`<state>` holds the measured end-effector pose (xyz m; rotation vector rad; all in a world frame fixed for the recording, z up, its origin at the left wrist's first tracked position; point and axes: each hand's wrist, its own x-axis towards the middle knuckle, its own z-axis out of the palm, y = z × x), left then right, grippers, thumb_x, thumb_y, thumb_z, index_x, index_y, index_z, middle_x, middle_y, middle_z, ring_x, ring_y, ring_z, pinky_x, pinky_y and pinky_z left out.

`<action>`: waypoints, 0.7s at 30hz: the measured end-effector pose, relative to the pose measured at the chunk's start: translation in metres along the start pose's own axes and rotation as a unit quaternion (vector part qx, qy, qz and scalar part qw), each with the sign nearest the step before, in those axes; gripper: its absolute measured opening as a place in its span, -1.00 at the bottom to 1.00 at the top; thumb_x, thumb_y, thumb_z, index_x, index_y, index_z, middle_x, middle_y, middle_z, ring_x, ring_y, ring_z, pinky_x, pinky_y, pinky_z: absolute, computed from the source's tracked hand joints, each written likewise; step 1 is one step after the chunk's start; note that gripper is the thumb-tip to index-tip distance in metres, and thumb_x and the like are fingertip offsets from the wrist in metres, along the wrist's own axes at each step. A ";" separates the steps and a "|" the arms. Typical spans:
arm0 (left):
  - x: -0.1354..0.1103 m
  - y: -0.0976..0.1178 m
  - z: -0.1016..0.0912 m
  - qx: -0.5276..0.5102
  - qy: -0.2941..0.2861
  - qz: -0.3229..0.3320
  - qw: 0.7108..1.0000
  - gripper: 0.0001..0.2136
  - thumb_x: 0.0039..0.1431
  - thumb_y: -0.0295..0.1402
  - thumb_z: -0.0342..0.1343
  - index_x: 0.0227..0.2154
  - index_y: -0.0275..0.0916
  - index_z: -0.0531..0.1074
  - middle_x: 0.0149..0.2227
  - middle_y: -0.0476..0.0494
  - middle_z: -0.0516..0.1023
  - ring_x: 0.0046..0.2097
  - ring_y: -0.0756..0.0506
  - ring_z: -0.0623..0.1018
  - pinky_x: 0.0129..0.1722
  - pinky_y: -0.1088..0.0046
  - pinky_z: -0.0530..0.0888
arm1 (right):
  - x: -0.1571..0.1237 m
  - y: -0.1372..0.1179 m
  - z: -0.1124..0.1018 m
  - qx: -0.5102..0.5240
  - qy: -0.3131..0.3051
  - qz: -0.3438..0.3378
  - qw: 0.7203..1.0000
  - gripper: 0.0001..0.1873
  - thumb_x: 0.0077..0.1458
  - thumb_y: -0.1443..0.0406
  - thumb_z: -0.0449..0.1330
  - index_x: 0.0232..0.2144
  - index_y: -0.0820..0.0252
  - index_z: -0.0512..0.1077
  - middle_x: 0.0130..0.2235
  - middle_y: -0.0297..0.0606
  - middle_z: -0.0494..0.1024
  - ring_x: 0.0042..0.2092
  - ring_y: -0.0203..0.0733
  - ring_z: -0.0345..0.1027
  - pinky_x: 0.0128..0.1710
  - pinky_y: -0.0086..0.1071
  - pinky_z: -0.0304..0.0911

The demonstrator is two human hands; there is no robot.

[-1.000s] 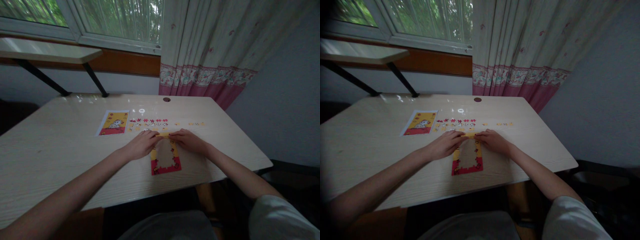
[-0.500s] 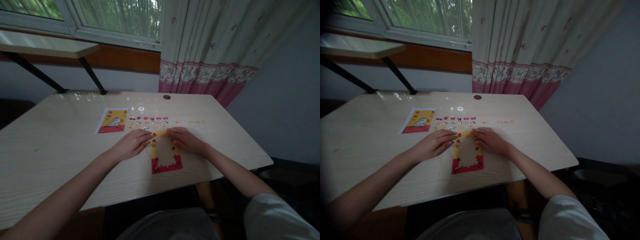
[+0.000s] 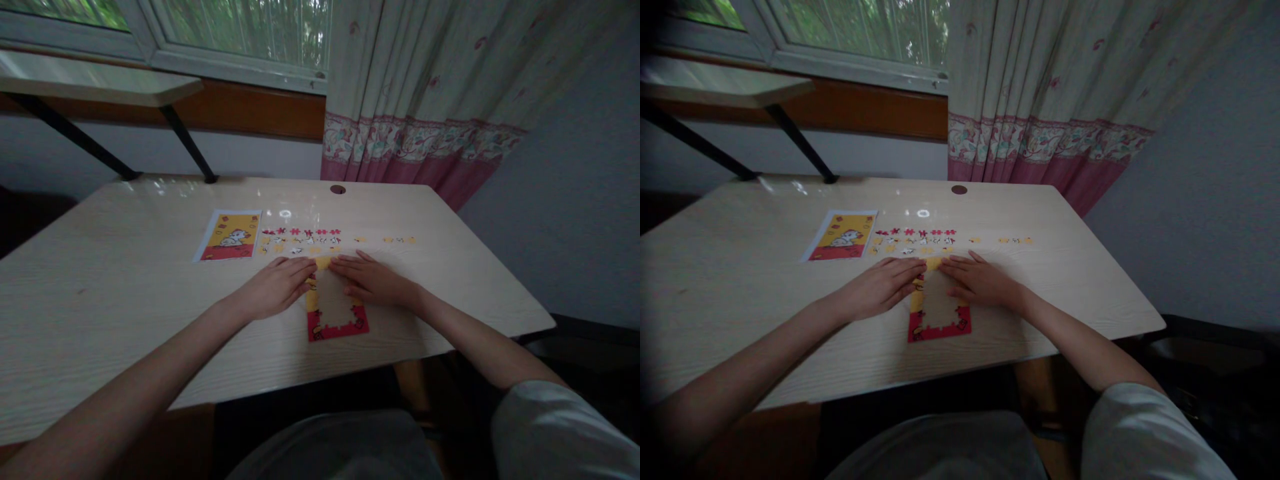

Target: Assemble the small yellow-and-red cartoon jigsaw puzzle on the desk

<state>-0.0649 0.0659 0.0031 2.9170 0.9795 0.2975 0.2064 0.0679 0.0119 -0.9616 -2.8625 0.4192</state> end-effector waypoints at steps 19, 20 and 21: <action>-0.010 -0.010 -0.010 -0.031 0.032 -0.007 0.999 -0.61 0.33 -0.19 -0.18 0.07 -0.24 0.34 0.05 -0.27 0.43 0.07 -0.20 0.40 0.05 0.15 0.33 | -0.004 0.010 0.008 0.023 0.089 -0.033 0.995 -0.53 0.30 0.14 -0.12 0.20 0.10 0.16 0.21 -0.16 0.26 0.27 -0.12 0.02 0.24 -0.05 -0.07; -0.010 -0.011 -0.011 -0.031 0.036 -0.007 0.999 -0.62 0.33 -0.19 -0.17 0.05 -0.23 0.37 0.04 -0.27 0.44 0.06 -0.20 0.41 0.03 0.15 0.34 | -0.004 0.010 0.007 0.026 0.102 -0.039 0.994 -0.54 0.30 0.14 -0.12 0.18 0.11 0.19 0.18 -0.15 0.31 0.23 -0.13 0.08 0.22 -0.07 -0.03; -0.011 -0.011 -0.012 -0.030 0.040 -0.005 0.999 -0.64 0.32 -0.20 -0.16 0.02 -0.23 0.39 0.03 -0.27 0.44 0.05 -0.20 0.41 0.02 0.15 0.35 | -0.005 0.010 0.007 0.029 0.111 -0.045 0.992 -0.55 0.30 0.15 -0.11 0.16 0.12 0.22 0.15 -0.14 0.35 0.19 -0.13 0.14 0.20 -0.08 0.00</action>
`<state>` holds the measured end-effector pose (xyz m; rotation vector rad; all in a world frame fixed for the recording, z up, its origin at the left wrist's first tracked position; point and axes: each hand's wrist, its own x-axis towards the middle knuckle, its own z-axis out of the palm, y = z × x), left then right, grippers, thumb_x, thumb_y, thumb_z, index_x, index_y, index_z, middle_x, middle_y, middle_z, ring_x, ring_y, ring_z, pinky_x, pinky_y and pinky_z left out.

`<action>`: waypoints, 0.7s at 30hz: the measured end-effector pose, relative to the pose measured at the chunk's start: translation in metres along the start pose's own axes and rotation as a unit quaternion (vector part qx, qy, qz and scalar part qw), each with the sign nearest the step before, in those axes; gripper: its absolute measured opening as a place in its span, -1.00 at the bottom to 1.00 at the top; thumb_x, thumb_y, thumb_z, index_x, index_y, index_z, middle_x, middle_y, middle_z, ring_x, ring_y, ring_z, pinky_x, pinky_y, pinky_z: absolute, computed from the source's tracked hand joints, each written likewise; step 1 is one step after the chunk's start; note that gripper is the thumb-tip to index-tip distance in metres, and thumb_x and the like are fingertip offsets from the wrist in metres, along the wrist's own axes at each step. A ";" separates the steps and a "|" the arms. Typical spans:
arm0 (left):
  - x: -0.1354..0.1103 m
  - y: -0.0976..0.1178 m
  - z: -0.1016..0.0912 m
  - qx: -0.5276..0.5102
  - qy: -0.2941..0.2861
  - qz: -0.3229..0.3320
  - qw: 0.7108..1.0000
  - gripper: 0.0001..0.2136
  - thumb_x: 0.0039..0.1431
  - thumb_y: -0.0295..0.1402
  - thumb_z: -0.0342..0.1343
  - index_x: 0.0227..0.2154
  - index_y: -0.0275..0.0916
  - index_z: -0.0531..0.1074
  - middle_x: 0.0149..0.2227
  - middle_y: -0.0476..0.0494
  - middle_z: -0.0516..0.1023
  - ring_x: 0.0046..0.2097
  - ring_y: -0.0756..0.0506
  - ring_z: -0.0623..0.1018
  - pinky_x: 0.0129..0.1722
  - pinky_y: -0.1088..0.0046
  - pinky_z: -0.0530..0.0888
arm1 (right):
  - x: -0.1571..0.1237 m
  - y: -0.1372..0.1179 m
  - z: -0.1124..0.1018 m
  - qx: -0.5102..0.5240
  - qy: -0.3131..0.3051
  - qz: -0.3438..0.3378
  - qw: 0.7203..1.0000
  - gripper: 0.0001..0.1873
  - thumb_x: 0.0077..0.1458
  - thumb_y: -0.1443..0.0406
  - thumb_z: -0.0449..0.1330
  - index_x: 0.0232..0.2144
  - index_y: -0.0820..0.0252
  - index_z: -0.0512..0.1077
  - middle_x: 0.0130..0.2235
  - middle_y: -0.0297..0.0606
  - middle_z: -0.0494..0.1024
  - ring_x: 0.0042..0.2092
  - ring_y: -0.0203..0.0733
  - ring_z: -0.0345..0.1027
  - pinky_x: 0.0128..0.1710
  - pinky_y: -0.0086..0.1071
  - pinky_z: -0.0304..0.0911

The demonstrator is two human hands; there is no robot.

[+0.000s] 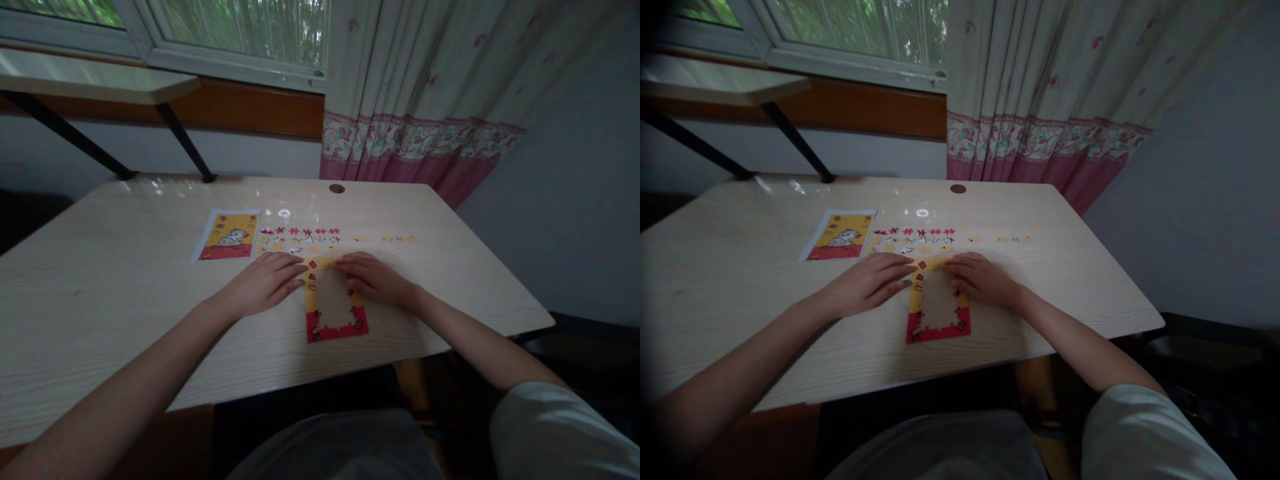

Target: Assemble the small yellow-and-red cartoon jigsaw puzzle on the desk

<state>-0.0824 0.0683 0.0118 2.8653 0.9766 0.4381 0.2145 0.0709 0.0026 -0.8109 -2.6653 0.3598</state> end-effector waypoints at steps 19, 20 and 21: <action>-0.001 0.000 -0.001 -0.008 0.019 0.020 1.000 -0.70 0.30 -0.22 -0.08 -0.09 -0.18 0.49 -0.03 -0.25 0.47 -0.01 -0.20 0.44 -0.04 0.15 0.39 | 0.000 -0.002 -0.002 -0.034 0.020 0.014 0.999 -0.65 0.26 0.17 -0.01 0.01 0.12 0.40 0.03 -0.24 0.48 0.10 -0.12 0.24 0.13 -0.14 0.07; -0.001 0.001 0.000 -0.006 0.018 0.022 1.000 -0.70 0.30 -0.22 -0.08 -0.09 -0.18 0.49 -0.02 -0.24 0.47 -0.01 -0.20 0.43 -0.04 0.14 0.38 | 0.000 -0.002 -0.002 -0.033 0.022 0.014 0.999 -0.64 0.27 0.17 -0.02 0.01 0.12 0.40 0.03 -0.24 0.48 0.10 -0.12 0.24 0.14 -0.14 0.06; -0.001 0.001 0.000 -0.004 0.017 0.024 1.000 -0.70 0.30 -0.23 -0.08 -0.08 -0.17 0.49 -0.02 -0.24 0.46 -0.01 -0.20 0.43 -0.04 0.14 0.38 | 0.000 -0.002 -0.002 -0.031 0.025 0.013 0.999 -0.64 0.27 0.17 -0.03 0.01 0.13 0.40 0.03 -0.23 0.48 0.09 -0.12 0.25 0.14 -0.15 0.06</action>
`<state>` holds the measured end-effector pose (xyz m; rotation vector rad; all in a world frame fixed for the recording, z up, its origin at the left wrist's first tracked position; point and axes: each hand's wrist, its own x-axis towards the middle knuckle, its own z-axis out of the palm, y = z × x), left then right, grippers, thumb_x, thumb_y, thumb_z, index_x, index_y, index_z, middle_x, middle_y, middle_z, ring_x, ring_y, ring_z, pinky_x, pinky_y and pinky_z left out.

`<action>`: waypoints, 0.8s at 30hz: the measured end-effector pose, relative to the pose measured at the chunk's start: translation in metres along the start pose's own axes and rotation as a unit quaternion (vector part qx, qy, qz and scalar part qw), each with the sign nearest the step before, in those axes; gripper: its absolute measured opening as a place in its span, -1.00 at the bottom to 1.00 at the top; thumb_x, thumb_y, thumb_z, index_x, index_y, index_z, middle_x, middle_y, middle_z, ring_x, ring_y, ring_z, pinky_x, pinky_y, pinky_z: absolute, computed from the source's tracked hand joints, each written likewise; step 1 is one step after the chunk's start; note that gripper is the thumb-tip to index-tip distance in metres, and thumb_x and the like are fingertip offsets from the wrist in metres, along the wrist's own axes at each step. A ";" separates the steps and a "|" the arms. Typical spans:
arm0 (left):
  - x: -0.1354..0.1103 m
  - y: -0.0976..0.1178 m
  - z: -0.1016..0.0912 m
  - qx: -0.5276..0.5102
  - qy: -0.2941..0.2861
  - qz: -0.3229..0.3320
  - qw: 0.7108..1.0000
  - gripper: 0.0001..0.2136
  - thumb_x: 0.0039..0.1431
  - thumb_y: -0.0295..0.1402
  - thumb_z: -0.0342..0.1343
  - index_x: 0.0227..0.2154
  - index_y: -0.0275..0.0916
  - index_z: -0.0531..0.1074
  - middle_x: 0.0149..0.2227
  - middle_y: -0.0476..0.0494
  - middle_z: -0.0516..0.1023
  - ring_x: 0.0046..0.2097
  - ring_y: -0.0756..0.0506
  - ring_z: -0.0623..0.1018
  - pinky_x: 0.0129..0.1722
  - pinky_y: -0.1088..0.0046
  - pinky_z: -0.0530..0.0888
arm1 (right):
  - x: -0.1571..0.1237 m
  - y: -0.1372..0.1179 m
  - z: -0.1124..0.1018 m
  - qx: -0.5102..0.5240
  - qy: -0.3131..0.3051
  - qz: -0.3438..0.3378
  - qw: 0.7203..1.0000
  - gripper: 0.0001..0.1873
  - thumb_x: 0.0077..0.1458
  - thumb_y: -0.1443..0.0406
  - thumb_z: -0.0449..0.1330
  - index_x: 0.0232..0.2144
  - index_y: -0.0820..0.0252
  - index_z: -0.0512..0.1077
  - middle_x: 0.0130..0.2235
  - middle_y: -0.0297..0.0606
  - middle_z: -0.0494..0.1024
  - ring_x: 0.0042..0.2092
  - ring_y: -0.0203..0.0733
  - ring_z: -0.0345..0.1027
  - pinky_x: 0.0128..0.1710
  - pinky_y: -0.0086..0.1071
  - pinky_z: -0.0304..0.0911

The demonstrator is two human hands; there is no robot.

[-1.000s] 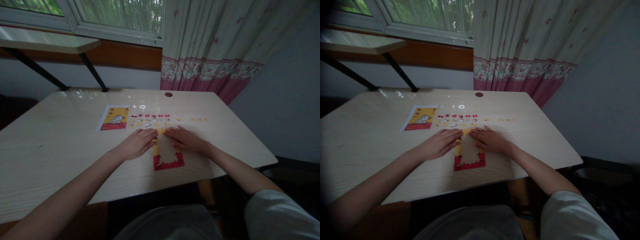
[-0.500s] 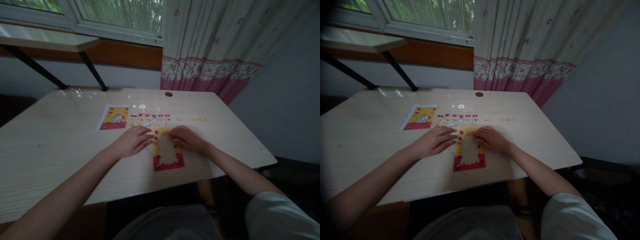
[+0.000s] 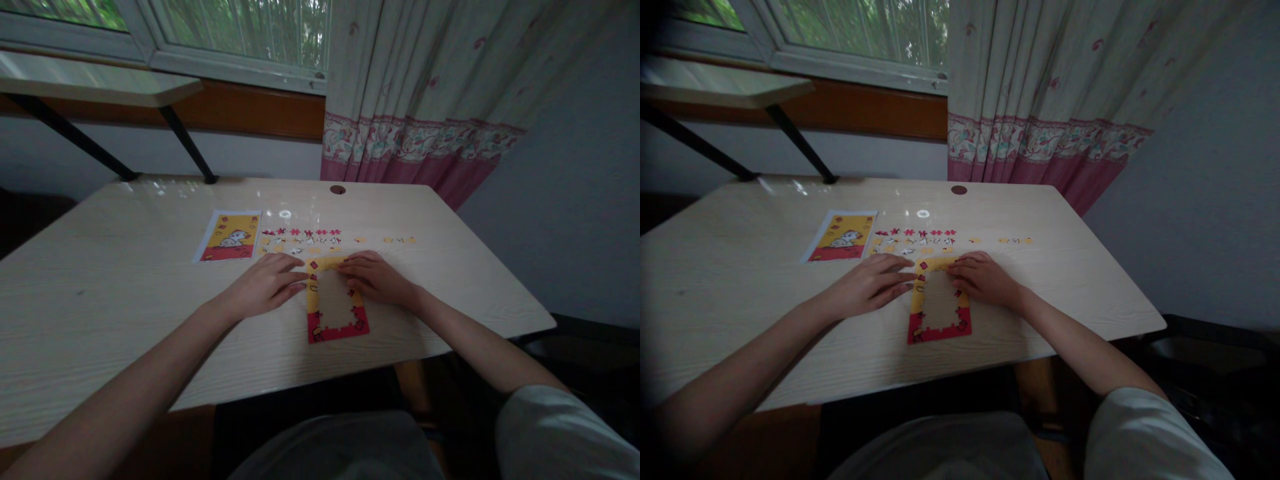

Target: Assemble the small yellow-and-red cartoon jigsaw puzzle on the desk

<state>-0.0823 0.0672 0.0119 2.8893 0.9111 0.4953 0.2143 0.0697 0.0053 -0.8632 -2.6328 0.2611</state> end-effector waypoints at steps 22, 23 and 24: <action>0.001 -0.001 0.004 -0.010 0.006 0.009 1.000 -0.71 0.30 -0.25 -0.09 -0.08 -0.17 0.48 -0.05 -0.25 0.45 -0.03 -0.21 0.42 -0.07 0.12 0.39 | 0.023 0.075 -0.019 -0.142 -0.005 0.212 0.967 -0.77 0.14 0.22 0.15 -0.26 0.19 0.56 -0.18 -0.16 0.59 -0.11 -0.08 0.39 -0.03 -0.23 0.15; 0.000 -0.001 0.005 -0.010 0.006 0.010 1.000 -0.71 0.30 -0.25 -0.09 -0.08 -0.17 0.48 -0.05 -0.25 0.45 -0.03 -0.21 0.42 -0.07 0.12 0.39 | 0.024 0.075 -0.019 -0.130 -0.002 0.214 0.968 -0.79 0.13 0.24 0.17 -0.27 0.19 0.56 -0.19 -0.17 0.59 -0.12 -0.09 0.40 -0.04 -0.23 0.15; 0.000 -0.001 0.005 -0.009 0.005 0.010 1.000 -0.71 0.30 -0.25 -0.08 -0.08 -0.17 0.48 -0.05 -0.24 0.45 -0.03 -0.21 0.42 -0.07 0.12 0.38 | 0.024 0.076 -0.019 -0.117 0.003 0.215 0.970 -0.80 0.12 0.25 0.18 -0.27 0.18 0.56 -0.20 -0.17 0.59 -0.13 -0.10 0.41 -0.04 -0.23 0.16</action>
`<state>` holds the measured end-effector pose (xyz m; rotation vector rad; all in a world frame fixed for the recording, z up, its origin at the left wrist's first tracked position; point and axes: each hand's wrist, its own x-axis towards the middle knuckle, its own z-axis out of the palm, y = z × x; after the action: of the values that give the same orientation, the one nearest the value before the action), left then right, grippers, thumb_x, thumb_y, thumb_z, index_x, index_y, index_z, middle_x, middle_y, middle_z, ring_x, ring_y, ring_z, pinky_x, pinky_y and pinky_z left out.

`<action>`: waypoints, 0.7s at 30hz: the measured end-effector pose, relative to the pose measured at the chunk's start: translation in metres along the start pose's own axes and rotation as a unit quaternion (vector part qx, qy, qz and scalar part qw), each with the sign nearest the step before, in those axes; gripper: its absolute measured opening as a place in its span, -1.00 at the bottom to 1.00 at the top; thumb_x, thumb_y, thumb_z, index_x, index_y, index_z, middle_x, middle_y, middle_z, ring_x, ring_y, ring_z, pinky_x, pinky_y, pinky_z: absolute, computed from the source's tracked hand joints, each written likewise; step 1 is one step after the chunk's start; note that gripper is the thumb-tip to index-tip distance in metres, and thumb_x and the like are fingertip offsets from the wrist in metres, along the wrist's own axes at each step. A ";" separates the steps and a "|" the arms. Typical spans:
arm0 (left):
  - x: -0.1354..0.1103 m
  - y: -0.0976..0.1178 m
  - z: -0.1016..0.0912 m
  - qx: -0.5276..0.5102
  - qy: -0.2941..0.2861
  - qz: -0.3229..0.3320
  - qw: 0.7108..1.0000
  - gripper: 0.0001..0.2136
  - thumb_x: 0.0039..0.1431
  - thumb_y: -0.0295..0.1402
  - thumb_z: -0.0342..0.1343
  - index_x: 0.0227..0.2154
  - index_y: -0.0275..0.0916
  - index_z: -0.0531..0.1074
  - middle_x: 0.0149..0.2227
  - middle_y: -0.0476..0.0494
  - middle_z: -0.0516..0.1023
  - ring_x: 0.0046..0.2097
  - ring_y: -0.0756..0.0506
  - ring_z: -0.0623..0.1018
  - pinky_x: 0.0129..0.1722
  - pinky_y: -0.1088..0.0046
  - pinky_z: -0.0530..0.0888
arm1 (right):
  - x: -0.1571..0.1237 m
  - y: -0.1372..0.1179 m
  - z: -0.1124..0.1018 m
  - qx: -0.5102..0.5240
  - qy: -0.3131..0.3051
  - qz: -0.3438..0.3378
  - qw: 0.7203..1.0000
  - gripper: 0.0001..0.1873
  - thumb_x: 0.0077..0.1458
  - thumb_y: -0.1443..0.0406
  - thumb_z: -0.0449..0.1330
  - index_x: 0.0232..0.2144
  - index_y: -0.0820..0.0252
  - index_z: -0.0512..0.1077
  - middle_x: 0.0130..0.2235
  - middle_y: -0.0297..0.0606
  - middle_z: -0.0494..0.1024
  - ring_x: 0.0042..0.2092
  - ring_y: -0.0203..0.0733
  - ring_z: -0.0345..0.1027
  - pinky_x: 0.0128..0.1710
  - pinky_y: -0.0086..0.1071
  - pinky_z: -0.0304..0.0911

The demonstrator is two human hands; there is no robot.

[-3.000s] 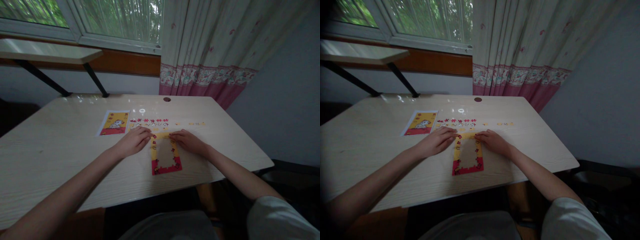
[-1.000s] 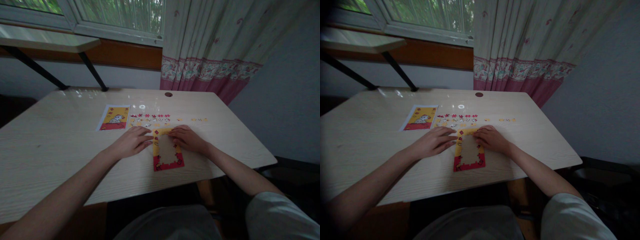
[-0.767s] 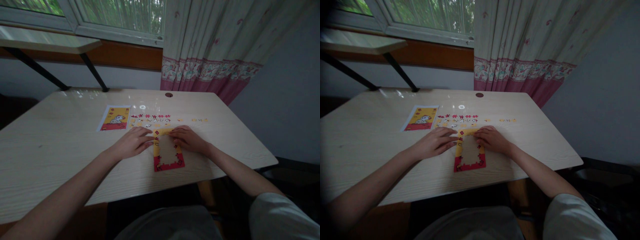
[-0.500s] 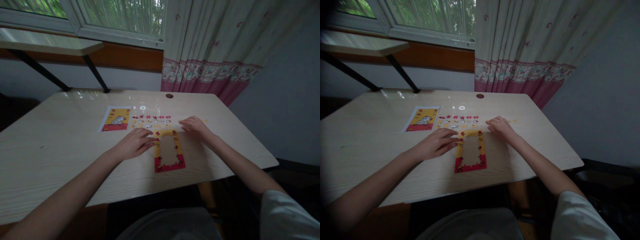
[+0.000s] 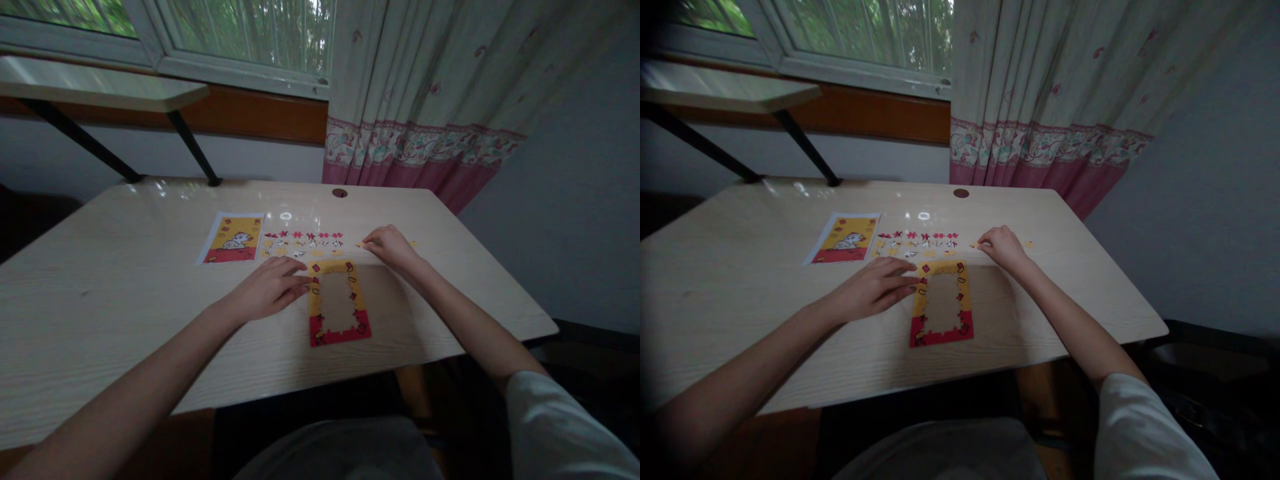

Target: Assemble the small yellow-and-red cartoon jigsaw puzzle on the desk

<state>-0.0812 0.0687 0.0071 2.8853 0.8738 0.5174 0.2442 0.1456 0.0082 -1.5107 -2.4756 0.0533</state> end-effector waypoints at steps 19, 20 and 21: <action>0.001 0.002 -0.003 0.017 0.002 0.013 1.000 -0.73 0.30 -0.27 -0.07 -0.11 -0.16 0.50 -0.08 -0.24 0.46 -0.06 -0.19 0.43 -0.08 0.17 0.39 | -0.001 -0.008 -0.006 0.135 0.033 0.018 0.990 -0.95 -0.02 0.32 0.26 -0.44 0.19 0.49 -0.36 -0.24 0.55 -0.24 -0.16 0.34 -0.18 -0.32 0.15; 0.001 0.002 -0.003 0.016 0.002 0.013 1.000 -0.73 0.30 -0.26 -0.07 -0.11 -0.16 0.50 -0.08 -0.24 0.46 -0.06 -0.19 0.43 -0.08 0.17 0.39 | -0.002 -0.010 -0.006 0.150 0.045 0.024 0.987 -0.94 -0.02 0.30 0.26 -0.44 0.18 0.49 -0.35 -0.24 0.55 -0.23 -0.16 0.34 -0.19 -0.32 0.16; 0.001 0.001 -0.002 0.017 0.001 0.012 1.000 -0.73 0.30 -0.26 -0.07 -0.10 -0.16 0.49 -0.08 -0.23 0.46 -0.05 -0.19 0.43 -0.08 0.17 0.39 | -0.003 -0.014 -0.006 0.167 0.057 0.033 0.984 -0.93 -0.02 0.29 0.26 -0.44 0.19 0.48 -0.35 -0.23 0.55 -0.25 -0.17 0.35 -0.22 -0.33 0.17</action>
<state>-0.0807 0.0679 0.0096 2.9287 0.8580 0.5140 0.2350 0.1359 0.0155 -1.4077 -2.1930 0.3643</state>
